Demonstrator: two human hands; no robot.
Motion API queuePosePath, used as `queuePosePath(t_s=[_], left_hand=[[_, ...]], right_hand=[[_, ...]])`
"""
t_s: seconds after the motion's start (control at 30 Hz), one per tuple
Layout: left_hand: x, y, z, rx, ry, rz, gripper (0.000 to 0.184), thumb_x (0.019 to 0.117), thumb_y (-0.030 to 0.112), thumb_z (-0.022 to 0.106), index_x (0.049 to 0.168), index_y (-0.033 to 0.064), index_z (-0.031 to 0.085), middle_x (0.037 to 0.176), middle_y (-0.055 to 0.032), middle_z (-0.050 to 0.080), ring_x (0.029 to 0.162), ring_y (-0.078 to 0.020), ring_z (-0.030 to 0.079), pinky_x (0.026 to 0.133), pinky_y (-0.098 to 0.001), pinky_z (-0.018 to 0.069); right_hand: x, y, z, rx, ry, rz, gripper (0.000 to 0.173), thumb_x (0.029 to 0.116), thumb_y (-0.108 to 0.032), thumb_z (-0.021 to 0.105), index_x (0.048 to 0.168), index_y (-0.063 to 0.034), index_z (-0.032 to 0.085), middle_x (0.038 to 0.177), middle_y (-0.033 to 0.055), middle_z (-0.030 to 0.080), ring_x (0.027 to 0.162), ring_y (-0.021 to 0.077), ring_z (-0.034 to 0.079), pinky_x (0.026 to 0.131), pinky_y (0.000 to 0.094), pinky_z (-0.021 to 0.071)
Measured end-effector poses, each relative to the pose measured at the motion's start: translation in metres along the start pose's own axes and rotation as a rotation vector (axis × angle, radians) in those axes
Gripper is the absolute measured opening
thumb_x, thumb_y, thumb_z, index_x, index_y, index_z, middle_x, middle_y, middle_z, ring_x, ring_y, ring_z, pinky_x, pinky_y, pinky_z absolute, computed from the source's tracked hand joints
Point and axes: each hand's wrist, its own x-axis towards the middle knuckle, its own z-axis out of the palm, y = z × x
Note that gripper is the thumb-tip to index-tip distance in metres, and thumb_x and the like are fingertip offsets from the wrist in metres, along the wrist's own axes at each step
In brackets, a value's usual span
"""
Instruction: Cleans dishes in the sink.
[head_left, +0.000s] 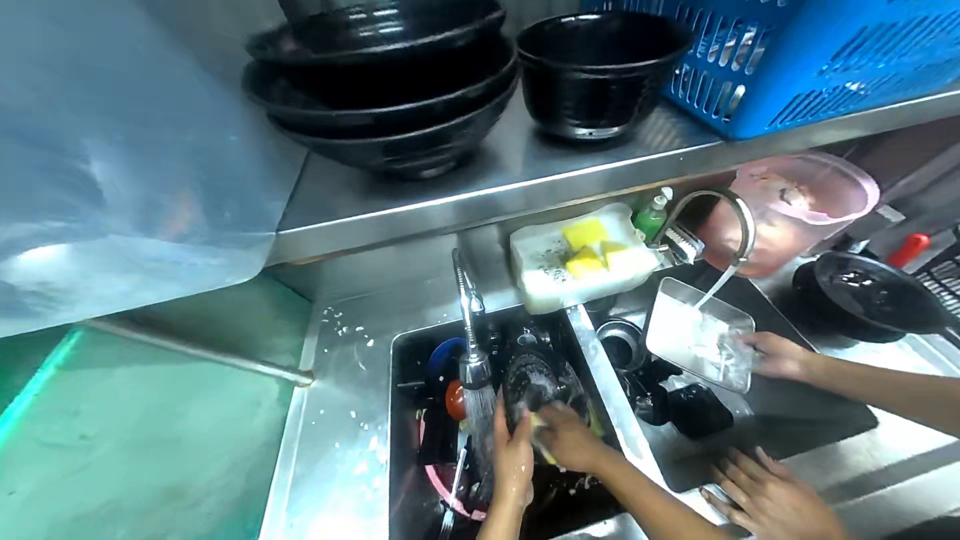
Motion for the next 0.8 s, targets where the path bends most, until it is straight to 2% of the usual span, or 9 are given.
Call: queuePosePath(t_s=[0.07,0.13,0.27,0.33,0.4,0.53,0.6,0.7,0.8], left_hand=[[-0.006,0.001,0.009,-0.047,-0.031,-0.077,0.061,0.1076,0.032,0.052,0.163,0.0195,0.028,0.152,-0.0147,0.049,0.127,-0.0281,0.059,0.094,-0.0525,0.0564],[-0.012,0.008,0.016,-0.04,-0.047,-0.111,0.06,0.1078,0.034,0.053,0.16,0.0165,0.03,0.148,-0.0157,0.053,0.125,-0.029,0.061,0.092,-0.0541,0.058],[-0.013,0.019,0.01,0.057,-0.081,0.078,0.067,0.1034,0.02,0.059,0.162,0.0103,0.028,0.164,-0.0121,0.035,0.147,-0.0183,0.04,0.118,-0.0399,0.0394],[-0.004,0.014,0.005,0.069,-0.078,0.175,0.07,0.1016,0.017,0.059,0.162,0.0093,0.027,0.166,-0.013,0.03,0.15,-0.0184,0.035,0.122,-0.0381,0.0338],[-0.001,0.008,0.007,0.009,-0.102,0.156,0.07,0.1035,0.018,0.056,0.164,0.0126,0.023,0.167,-0.0115,0.028,0.15,-0.0188,0.036,0.122,-0.0399,0.0355],[0.001,0.001,0.018,-0.253,-0.21,0.001,0.061,0.1103,0.044,0.033,0.163,0.0158,0.024,0.155,-0.0101,0.047,0.135,-0.0195,0.052,0.111,-0.0423,0.0469],[0.006,0.009,0.017,-0.312,-0.16,-0.059,0.059,0.1114,0.041,0.036,0.162,0.0131,0.024,0.141,-0.0164,0.057,0.122,-0.0237,0.062,0.101,-0.0447,0.0539],[0.019,0.013,0.017,-0.377,-0.043,-0.14,0.057,0.1094,0.019,0.049,0.161,0.0202,0.024,0.14,-0.021,0.057,0.111,-0.0341,0.067,0.083,-0.0546,0.0602],[0.027,0.014,0.027,-0.512,0.022,-0.243,0.059,0.106,0.007,0.048,0.158,0.0196,0.024,0.128,-0.0246,0.061,0.097,-0.0391,0.07,0.069,-0.0562,0.0608]], right_hand=[[0.005,-0.013,0.004,0.232,0.079,-0.173,0.037,0.105,-0.028,0.052,0.132,-0.005,0.062,0.141,0.02,0.055,0.133,0.0305,0.052,0.115,0.0471,0.0419],[0.02,-0.014,-0.004,0.131,0.287,-0.276,0.037,0.1038,-0.025,0.053,0.132,-0.0037,0.063,0.144,0.0199,0.054,0.138,0.0315,0.049,0.118,0.0469,0.04],[0.036,0.012,-0.028,-0.376,0.641,-0.161,0.025,0.0996,-0.024,0.059,0.118,-0.0122,0.072,0.128,0.0226,0.065,0.123,0.0456,0.059,0.101,0.0633,0.0484],[0.028,0.014,-0.019,-0.347,0.566,-0.03,0.028,0.0988,-0.025,0.059,0.121,-0.0115,0.069,0.128,0.024,0.064,0.122,0.0485,0.057,0.097,0.0668,0.0472],[0.016,-0.001,-0.004,-0.074,0.398,0.05,0.04,0.1013,-0.033,0.055,0.132,-0.009,0.064,0.137,0.0228,0.058,0.131,0.0429,0.053,0.108,0.0607,0.0438],[-0.008,-0.033,0.013,0.464,0.287,-0.125,0.043,0.1033,-0.034,0.054,0.136,-0.0065,0.059,0.14,0.0172,0.056,0.133,0.0279,0.052,0.114,0.0457,0.0433],[-0.028,-0.026,0.003,0.121,0.213,-0.253,0.041,0.1047,-0.033,0.05,0.136,-0.0077,0.06,0.142,0.0168,0.056,0.137,0.0313,0.05,0.117,0.0488,0.0401],[-0.053,0.011,-0.013,-0.464,0.36,-0.359,0.024,0.1006,-0.024,0.057,0.12,-0.0129,0.067,0.127,0.0165,0.065,0.121,0.0414,0.06,0.098,0.0622,0.0496],[-0.068,0.031,-0.038,-0.39,0.71,-0.278,0.023,0.0919,-0.019,0.066,0.111,-0.0058,0.069,0.116,0.0238,0.066,0.116,0.0476,0.06,0.098,0.0635,0.0495]])
